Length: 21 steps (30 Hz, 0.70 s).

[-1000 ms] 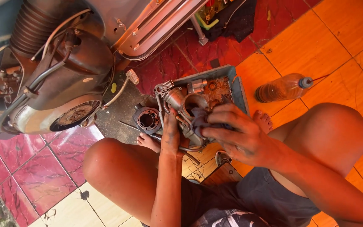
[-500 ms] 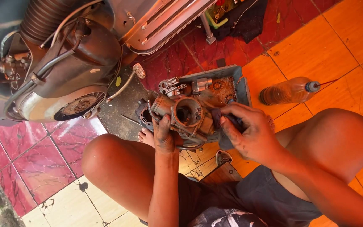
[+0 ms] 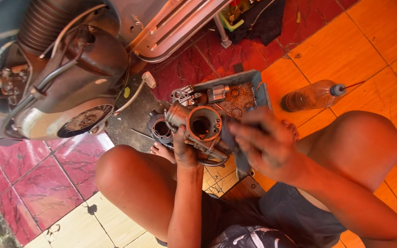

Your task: The person sits on the floor and cleans various disassembled engine components using a dark cloth. They wipe a cylindrical metal part, a larger engine block, and a green plastic component, occasionally picking up a bottle of liquid to apply to the cloth before continuing to wipe the parts.

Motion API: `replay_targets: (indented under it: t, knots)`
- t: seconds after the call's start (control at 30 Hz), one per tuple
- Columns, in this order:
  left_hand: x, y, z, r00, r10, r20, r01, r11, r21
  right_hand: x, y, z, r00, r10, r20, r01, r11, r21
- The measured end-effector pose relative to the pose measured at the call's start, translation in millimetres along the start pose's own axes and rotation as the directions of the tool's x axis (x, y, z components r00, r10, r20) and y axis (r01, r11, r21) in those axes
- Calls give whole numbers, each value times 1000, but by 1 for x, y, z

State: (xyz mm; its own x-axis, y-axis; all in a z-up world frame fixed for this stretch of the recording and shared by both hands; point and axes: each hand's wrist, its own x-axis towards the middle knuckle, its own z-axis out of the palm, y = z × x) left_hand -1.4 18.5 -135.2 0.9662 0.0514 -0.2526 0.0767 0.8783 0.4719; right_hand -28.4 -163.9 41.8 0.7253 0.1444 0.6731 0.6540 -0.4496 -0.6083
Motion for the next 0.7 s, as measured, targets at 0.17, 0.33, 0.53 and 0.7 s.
replay_targets:
  t: [0.17, 0.33, 0.53, 0.7]
  knots:
    - [8, -5, 17, 999, -40, -10, 39, 999, -35, 17, -25, 10, 989, 141, -36, -136, 983, 123]
    - [5, 15, 50, 998, -57, -39, 54, 995, -82, 14, -11, 8, 971, 237, 36, -240, 963, 125]
    - [-2, 46, 97, 963, -203, -176, 166, 965, -205, 13, -9, 1, 963, 241, 123, -253, 963, 98]
    - [-11, 44, 116, 956, -228, -186, 200, 967, -155, 21, -14, 1, 988, 141, 61, -141, 990, -3]
